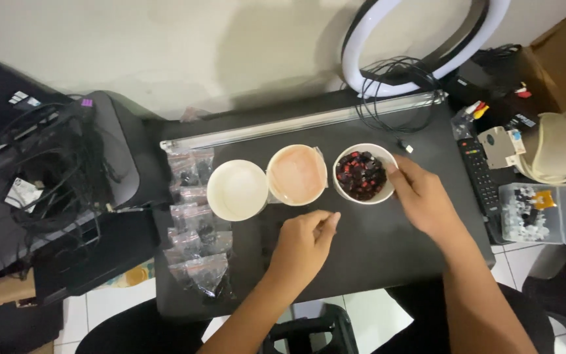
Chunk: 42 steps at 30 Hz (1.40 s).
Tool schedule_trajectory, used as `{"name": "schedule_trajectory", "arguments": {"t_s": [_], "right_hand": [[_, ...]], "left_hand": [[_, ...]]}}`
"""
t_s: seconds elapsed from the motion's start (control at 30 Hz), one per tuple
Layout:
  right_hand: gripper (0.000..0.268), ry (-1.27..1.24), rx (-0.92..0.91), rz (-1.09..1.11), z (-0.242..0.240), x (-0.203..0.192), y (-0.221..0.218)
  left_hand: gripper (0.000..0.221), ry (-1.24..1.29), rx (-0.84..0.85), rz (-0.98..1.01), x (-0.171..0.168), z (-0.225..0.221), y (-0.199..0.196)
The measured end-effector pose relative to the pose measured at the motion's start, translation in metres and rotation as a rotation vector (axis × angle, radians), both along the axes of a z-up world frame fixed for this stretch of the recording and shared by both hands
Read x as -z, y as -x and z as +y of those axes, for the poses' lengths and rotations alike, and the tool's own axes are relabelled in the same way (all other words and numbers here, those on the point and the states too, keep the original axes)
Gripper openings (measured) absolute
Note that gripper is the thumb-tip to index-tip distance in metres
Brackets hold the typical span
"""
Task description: Sorting and bagging small electronic components, specifically keyboard switches, into plastic bags and bowls.
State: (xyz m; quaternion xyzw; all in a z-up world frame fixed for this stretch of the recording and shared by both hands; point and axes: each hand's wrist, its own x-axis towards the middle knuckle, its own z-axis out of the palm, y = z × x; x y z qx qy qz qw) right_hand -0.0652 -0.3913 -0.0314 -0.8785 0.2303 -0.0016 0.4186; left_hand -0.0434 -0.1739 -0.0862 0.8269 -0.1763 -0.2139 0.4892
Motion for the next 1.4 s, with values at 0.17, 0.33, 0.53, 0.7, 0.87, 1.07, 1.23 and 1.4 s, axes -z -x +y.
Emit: {"name": "schedule_trajectory", "arguments": {"t_s": [0.17,0.33,0.53,0.7,0.87,1.07,1.23,1.4], "right_hand": [[0.036,-0.003,-0.008,-0.023,-0.003,-0.017,0.001],[0.036,0.015,-0.054,-0.037,-0.023,-0.008,0.011],[0.043,0.042,-0.110,0.099,-0.036,-0.003,0.022],[0.055,0.101,-0.134,0.151,-0.034,-0.012,0.027],[0.053,0.119,-0.167,0.188,-0.030,-0.026,0.026],[0.058,0.259,-0.212,0.189,-0.042,-0.011,0.028],[0.072,0.300,-0.234,0.216,-0.050,0.002,0.030],[0.076,0.338,-0.262,0.416,-0.039,-0.021,0.027]], "left_hand": [[0.031,0.142,-0.079,0.083,-0.013,-0.037,-0.011],[0.034,0.116,-0.135,0.046,-0.008,-0.056,-0.014],[0.031,0.052,-0.056,0.063,-0.016,-0.063,-0.006],[0.026,-0.103,0.067,-0.043,-0.027,-0.066,0.000],[0.027,-0.158,0.075,-0.119,-0.022,-0.065,0.004],[0.026,-0.159,0.070,-0.305,-0.006,-0.062,0.009],[0.019,-0.108,0.038,-0.457,-0.003,-0.063,0.012],[0.016,-0.087,0.053,-0.547,-0.007,-0.060,0.016]]}}
